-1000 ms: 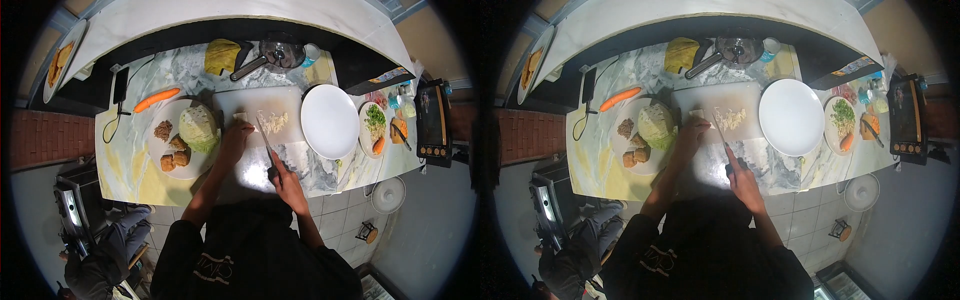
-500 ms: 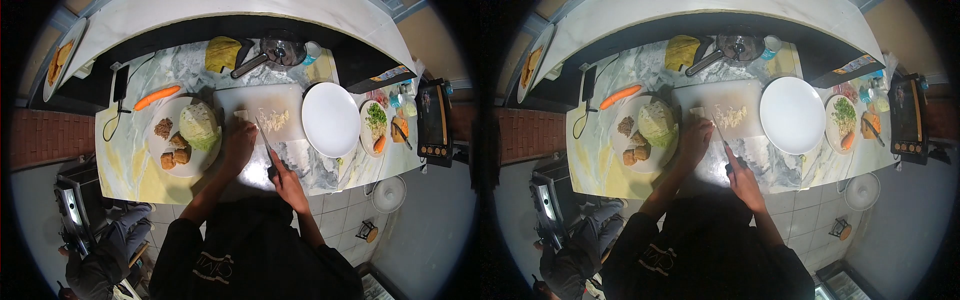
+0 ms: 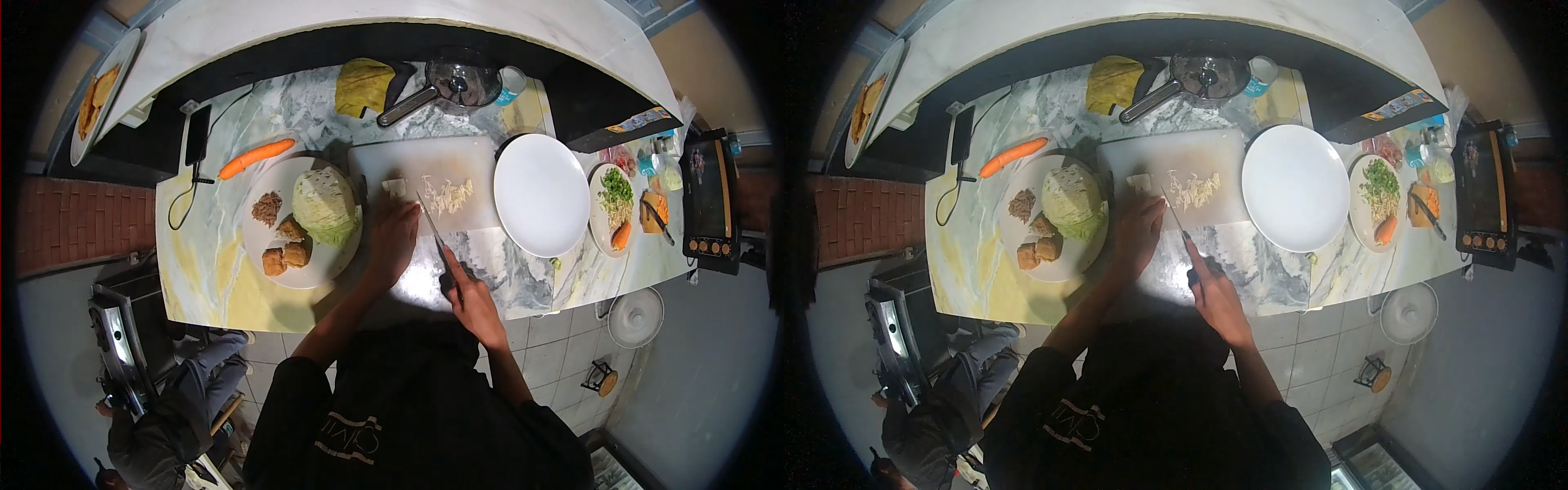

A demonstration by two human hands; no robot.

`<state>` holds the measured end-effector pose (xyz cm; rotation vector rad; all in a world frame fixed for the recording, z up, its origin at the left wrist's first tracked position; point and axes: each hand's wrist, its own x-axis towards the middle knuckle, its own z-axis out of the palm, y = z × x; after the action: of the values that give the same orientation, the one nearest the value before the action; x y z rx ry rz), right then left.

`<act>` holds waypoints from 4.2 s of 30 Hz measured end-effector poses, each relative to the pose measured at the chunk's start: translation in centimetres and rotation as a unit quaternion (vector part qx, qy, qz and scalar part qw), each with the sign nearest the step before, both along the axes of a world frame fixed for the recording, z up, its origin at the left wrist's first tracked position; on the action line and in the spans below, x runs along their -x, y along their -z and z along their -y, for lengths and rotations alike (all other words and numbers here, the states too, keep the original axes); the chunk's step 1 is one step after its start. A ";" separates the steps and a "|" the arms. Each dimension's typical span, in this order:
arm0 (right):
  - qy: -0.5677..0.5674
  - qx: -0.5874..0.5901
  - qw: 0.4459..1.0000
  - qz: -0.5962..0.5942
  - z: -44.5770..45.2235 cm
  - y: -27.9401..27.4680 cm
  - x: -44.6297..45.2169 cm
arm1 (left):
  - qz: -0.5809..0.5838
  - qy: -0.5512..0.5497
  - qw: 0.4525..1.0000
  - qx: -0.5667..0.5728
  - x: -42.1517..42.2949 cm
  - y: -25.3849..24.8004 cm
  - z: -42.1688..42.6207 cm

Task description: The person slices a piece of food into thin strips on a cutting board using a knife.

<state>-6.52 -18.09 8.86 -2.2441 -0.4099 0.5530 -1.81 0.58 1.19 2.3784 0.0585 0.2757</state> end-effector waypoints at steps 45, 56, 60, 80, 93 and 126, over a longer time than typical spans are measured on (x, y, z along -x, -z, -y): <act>-0.111 0.108 0.988 0.026 0.0 0.5 -1.7 | 0.033 -0.009 0.999 0.035 -0.4 0.5 -0.4; -0.067 0.105 0.984 0.129 0.8 1.2 -0.8 | 0.117 -0.004 0.993 -0.001 -0.5 1.2 -0.9; -0.051 0.106 0.990 0.073 0.4 0.8 -1.5 | 0.119 0.010 0.993 0.005 -0.5 1.5 -1.2; -0.003 -0.013 1.000 0.028 -0.1 0.8 -0.1 | 0.071 0.066 0.994 0.050 -0.9 1.1 -2.1; 0.030 -0.005 0.999 0.014 -1.6 1.0 0.3 | 0.093 0.065 0.994 0.008 -0.7 1.0 -1.7; -0.032 0.061 0.993 0.097 -3.1 2.3 1.6 | 0.103 0.034 0.994 -0.017 -0.4 1.2 -1.3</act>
<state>-8.13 -15.00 6.54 -2.4200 -0.5627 0.4024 -1.44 1.89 -0.01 2.3666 -0.1236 0.4903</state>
